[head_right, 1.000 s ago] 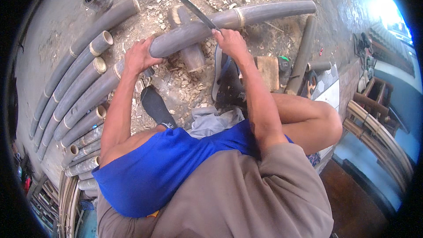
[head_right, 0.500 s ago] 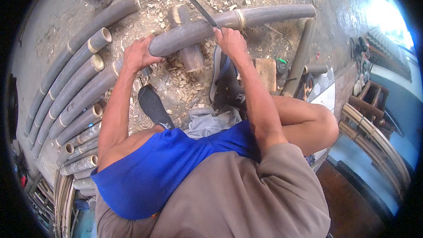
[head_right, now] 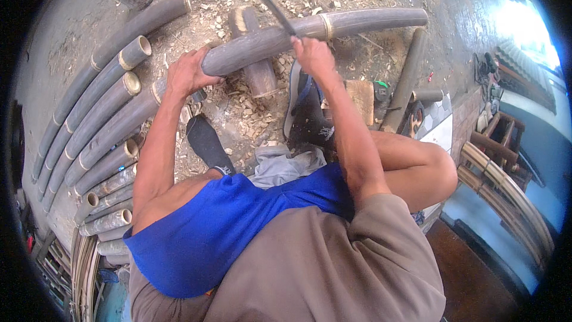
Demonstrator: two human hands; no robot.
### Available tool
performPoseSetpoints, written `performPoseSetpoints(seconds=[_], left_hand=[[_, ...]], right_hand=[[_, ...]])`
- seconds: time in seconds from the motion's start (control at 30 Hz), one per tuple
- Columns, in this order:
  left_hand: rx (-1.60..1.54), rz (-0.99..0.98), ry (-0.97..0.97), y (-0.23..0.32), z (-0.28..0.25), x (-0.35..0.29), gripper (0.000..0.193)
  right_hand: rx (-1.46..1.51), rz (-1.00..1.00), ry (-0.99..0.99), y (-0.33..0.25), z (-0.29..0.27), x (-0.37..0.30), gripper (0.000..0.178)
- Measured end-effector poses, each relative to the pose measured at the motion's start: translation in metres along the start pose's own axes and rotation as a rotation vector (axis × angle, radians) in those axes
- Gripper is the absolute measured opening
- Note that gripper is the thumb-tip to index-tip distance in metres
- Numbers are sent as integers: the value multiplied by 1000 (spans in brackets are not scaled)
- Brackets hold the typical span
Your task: The person sits on the ground and uses a knife and a curved blade to scrape and smooth the surface of bamboo poles. They handle multiple poles, rotating them and working on different sections, then place finished pieces aside.
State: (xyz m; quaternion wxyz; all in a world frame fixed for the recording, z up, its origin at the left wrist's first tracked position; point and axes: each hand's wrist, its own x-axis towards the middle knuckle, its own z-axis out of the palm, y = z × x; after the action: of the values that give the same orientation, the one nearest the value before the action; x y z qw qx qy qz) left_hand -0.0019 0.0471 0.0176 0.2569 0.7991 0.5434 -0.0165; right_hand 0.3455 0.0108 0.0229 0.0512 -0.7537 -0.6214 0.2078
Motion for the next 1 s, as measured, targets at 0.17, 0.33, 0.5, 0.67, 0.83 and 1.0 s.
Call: performPoseSetpoints(seconds=[0.17, 0.33, 0.5, 0.67, 0.83, 1.0], left_hand=[[2, -44, -45, 1, -2, 3, 89], [14, 0, -15, -1, 3, 4, 89], [4, -4, -45, -3, 0, 3, 87], [-57, 15, -62, 0, -2, 9, 86], [-56, -4, -94, -2, -5, 9, 87], [-69, -27, -160, -4, -5, 17, 93]], right_hand=[[104, -56, -51, 4, 2, 5, 59], [-13, -34, 28, 9, 4, 2, 53], [11, -78, 37, -7, 16, -18, 53], [-18, -59, 115, 15, 17, 6, 55], [-37, -86, 106, 14, 28, -11, 52], [81, -81, 211, 37, 33, 0, 37]])
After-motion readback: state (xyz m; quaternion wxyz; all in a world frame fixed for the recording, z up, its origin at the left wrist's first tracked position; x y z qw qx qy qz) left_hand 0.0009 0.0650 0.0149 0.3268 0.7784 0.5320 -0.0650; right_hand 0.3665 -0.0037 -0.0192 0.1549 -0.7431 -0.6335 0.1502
